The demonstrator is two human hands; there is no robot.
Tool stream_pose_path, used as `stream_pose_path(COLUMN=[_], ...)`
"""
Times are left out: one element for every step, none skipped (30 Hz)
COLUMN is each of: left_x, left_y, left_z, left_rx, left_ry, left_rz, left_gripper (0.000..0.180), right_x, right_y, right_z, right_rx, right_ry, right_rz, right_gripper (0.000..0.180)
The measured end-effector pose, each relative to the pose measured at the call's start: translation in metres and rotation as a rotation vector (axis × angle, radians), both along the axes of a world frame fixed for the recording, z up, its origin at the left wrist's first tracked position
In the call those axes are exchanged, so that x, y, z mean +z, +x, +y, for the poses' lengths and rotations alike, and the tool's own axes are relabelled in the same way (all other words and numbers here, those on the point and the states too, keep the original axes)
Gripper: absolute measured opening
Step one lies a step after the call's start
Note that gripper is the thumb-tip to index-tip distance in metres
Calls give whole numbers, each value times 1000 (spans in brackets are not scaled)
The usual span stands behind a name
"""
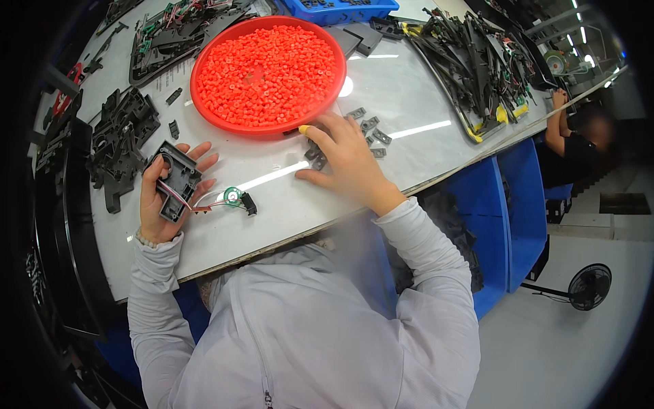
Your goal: Assembling small plastic housings with internal electronic components and wiring.
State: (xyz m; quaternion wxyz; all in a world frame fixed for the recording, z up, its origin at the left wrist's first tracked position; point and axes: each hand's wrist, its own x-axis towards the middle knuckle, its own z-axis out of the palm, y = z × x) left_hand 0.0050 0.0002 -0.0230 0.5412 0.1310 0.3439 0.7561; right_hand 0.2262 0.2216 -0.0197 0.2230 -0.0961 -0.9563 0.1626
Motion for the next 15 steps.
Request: stream_pose_path(left_x=[3,6,7,6,3,2,2,3,2,3,5,6,8,9,12], left_y=[3,6,9,12,13,16,19,22,24,26,29,30,32,33,36], left_z=[-4,-9,-13,-19,-26,-32,-36,-40,-44,-47,-49,-50,-52,-53,-54], left_rx=[1,22,43,44,48,49,68,69,101,134,166,167,164,160,167], left_ry=[-4,-38,-70,-73,-69,-64,-73,-75,-65,-59,-52,-55,-14,28,24], left_rz=[-2,24,49,47,50,53,54,53,69,87,103,104,92,81,83], left_gripper=[43,44,45,45,44,43,43,43,44,45,46,46,47,48,48], right_x=[3,3,3,3,3,1,-3,-5,-7,-9,-11,-13,-13,-12,-10], right_y=[2,4,9,14,17,19,22,24,23,18,11,5,-2,-8,-13], right_z=[0,0,0,0,-1,-3,-6,-9,-16,-26,-33,-39,-45,-49,-50], right_rx=[3,6,7,-22,-50,-50,-68,-85,-83,-52,-20,-19,40,99,123], right_ry=[5,11,8,13,19,17,32,48,48,22,-3,-6,-31,-55,-63], right_rz=[-17,-34,-36,-40,-43,-45,-45,-44,-46,-67,-89,-89,-74,-58,-45], right_gripper=[61,65,65,63,62,62,58,55,55,50,46,46,45,44,45])
